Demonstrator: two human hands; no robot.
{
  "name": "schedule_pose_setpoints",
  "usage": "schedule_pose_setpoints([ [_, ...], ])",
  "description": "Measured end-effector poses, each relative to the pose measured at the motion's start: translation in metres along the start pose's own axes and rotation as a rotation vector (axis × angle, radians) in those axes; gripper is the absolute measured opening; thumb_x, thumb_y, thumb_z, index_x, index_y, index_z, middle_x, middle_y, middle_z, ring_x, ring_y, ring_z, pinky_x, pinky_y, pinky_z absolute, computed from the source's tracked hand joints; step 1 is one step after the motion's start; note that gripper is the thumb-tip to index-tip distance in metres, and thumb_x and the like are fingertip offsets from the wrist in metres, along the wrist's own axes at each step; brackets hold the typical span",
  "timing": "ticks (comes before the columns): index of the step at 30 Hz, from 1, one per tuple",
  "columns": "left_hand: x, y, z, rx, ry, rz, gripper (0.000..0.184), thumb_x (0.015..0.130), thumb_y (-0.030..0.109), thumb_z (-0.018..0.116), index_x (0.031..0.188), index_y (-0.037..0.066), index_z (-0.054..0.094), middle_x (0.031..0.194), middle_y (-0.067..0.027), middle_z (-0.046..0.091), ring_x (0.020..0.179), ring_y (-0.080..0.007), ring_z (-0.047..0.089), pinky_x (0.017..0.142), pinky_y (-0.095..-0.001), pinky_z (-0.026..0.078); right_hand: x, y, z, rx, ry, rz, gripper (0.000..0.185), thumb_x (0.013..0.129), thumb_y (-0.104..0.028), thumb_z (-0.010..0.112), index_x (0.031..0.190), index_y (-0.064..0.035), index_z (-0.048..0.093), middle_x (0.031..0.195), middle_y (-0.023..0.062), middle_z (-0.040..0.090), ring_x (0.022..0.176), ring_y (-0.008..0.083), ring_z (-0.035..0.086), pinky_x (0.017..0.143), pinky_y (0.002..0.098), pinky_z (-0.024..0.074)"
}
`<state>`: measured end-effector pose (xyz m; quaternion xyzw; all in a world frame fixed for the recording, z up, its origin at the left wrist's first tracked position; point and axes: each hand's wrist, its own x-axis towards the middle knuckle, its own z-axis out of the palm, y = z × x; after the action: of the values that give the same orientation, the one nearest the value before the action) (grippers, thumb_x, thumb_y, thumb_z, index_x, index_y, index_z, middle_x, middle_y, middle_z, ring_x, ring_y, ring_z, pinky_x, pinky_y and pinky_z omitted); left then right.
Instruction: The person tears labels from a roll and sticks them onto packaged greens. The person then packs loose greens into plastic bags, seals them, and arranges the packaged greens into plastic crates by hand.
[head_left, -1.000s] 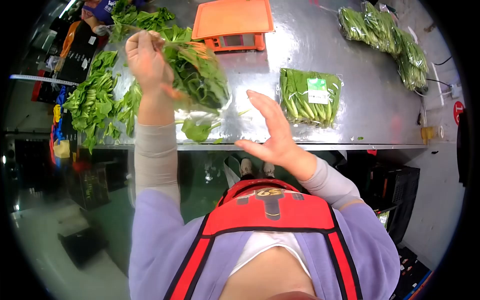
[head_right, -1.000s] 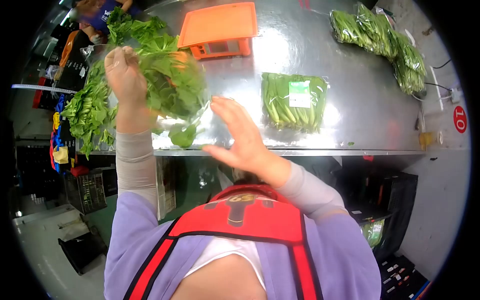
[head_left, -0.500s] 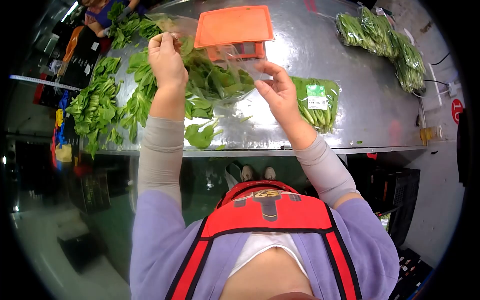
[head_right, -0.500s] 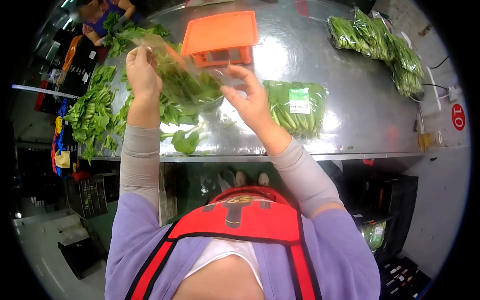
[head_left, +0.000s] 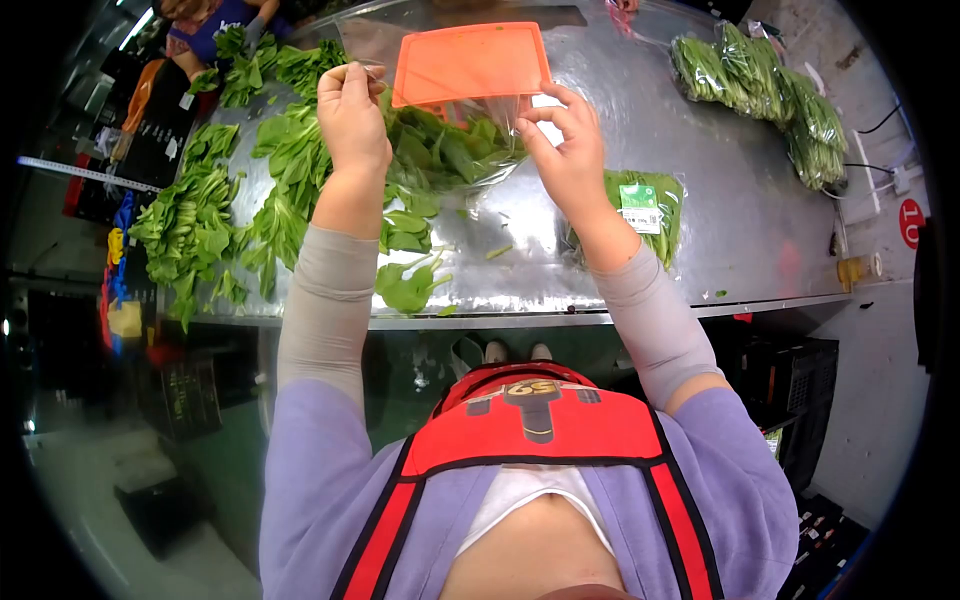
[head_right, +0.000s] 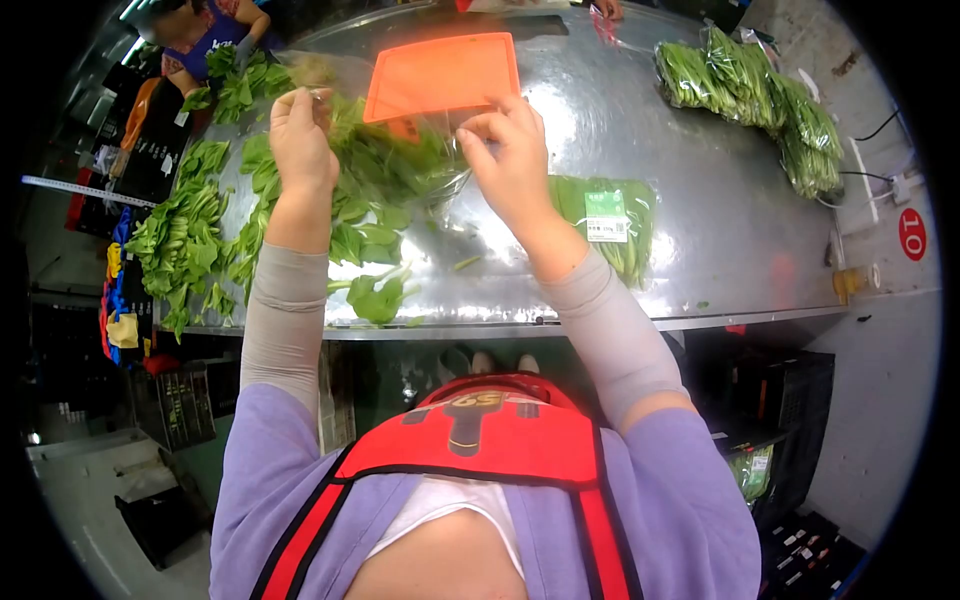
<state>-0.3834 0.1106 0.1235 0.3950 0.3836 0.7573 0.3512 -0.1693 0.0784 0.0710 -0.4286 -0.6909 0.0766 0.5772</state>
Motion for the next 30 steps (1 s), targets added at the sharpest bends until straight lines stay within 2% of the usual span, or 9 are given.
schedule_pose_setpoints([
  [5,0.021,-0.010,-0.017,0.000,0.045,0.017,0.008,0.092,0.013,0.049,0.088,0.006,0.049,0.083,-0.0058,0.062,0.069,-0.0103,0.052,0.068,-0.0233,0.042,0.025,0.035,0.007,0.167,0.074,0.129,0.012,0.079,-0.014,0.066,0.088,-0.0052,0.065,0.099,0.0064,0.061,0.083,0.0129,0.055,0.070,0.0242,0.0422],
  [7,0.032,-0.017,-0.025,0.004,0.063,0.032,0.008,0.092,0.013,0.048,0.089,0.005,0.049,0.085,-0.0067,0.063,0.071,-0.0111,0.052,0.070,-0.0245,0.043,0.041,0.044,0.004,0.568,0.061,0.586,0.015,0.079,-0.015,0.066,0.086,-0.0011,0.063,0.085,0.0040,0.061,0.081,0.0133,0.055,0.074,0.0254,0.0431],
  [8,0.036,-0.021,-0.028,0.051,0.040,0.014,0.009,0.093,0.013,0.048,0.090,0.005,0.049,0.088,-0.0079,0.063,0.076,-0.0119,0.053,0.073,-0.0256,0.043,0.049,0.045,0.007,0.618,0.074,0.573,0.019,0.081,-0.015,0.066,0.088,0.0015,0.062,0.081,0.0001,0.060,0.077,0.0085,0.053,0.071,0.0223,0.0420],
  [15,0.025,-0.017,-0.040,0.026,-0.117,0.006,0.011,0.094,0.014,0.044,0.093,0.004,0.048,0.097,-0.0109,0.064,0.087,-0.0144,0.055,0.083,-0.0276,0.041,0.064,0.019,-0.008,0.797,0.059,0.452,0.016,0.087,-0.016,0.058,0.089,-0.0003,0.059,0.086,0.0027,0.061,0.079,0.0093,0.053,0.073,0.0231,0.0420],
  [18,-0.020,-0.016,-0.071,0.245,-0.254,0.022,0.012,0.095,0.013,0.041,0.093,0.003,0.046,0.094,-0.0107,0.063,0.089,-0.0162,0.056,0.084,-0.0294,0.041,0.002,0.027,-0.029,0.487,-0.143,0.498,0.011,0.092,-0.012,0.048,0.094,-0.0024,0.053,0.102,0.0100,0.063,0.092,0.0133,0.056,0.085,0.0265,0.0418],
  [21,-0.098,-0.029,-0.114,0.396,-0.334,-0.108,0.010,0.094,0.012,0.041,0.092,0.003,0.045,0.091,-0.0109,0.062,0.087,-0.0180,0.057,0.083,-0.0314,0.042,-0.085,0.018,-0.048,0.509,-0.257,0.583,0.011,0.093,-0.012,0.046,0.089,-0.0037,0.051,0.100,0.0110,0.063,0.091,0.0155,0.055,0.086,0.0288,0.0415],
  [25,-0.205,-0.053,-0.173,0.681,-0.411,-0.403,0.008,0.091,0.008,0.045,0.095,0.001,0.048,0.089,-0.0083,0.060,0.085,-0.0155,0.055,0.081,-0.0278,0.042,-0.192,0.026,-0.064,0.586,-0.425,0.819,0.009,0.092,-0.013,0.049,0.092,-0.0043,0.050,0.098,0.0087,0.063,0.091,0.0145,0.057,0.082,0.0274,0.0432],
  [27,-0.237,-0.062,-0.193,0.503,-0.440,-0.552,0.011,0.091,0.008,0.046,0.098,0.000,0.047,0.098,-0.0109,0.061,0.089,-0.0162,0.057,0.082,-0.0287,0.044,-0.216,0.023,-0.077,0.655,-0.462,1.046,0.010,0.088,-0.008,0.053,0.096,-0.0028,0.050,0.096,0.0055,0.061,0.082,0.0094,0.055,0.074,0.0227,0.0440],
  [30,-0.251,-0.051,-0.185,0.549,-0.435,-0.511,0.011,0.087,0.005,0.051,0.097,0.000,0.051,0.098,-0.0126,0.062,0.092,-0.0197,0.058,0.084,-0.0302,0.045,-0.233,0.023,-0.085,0.750,-0.467,0.986,0.020,0.085,-0.003,0.057,0.104,-0.0026,0.050,0.094,0.0044,0.061,0.081,0.0092,0.057,0.072,0.0221,0.0455],
])
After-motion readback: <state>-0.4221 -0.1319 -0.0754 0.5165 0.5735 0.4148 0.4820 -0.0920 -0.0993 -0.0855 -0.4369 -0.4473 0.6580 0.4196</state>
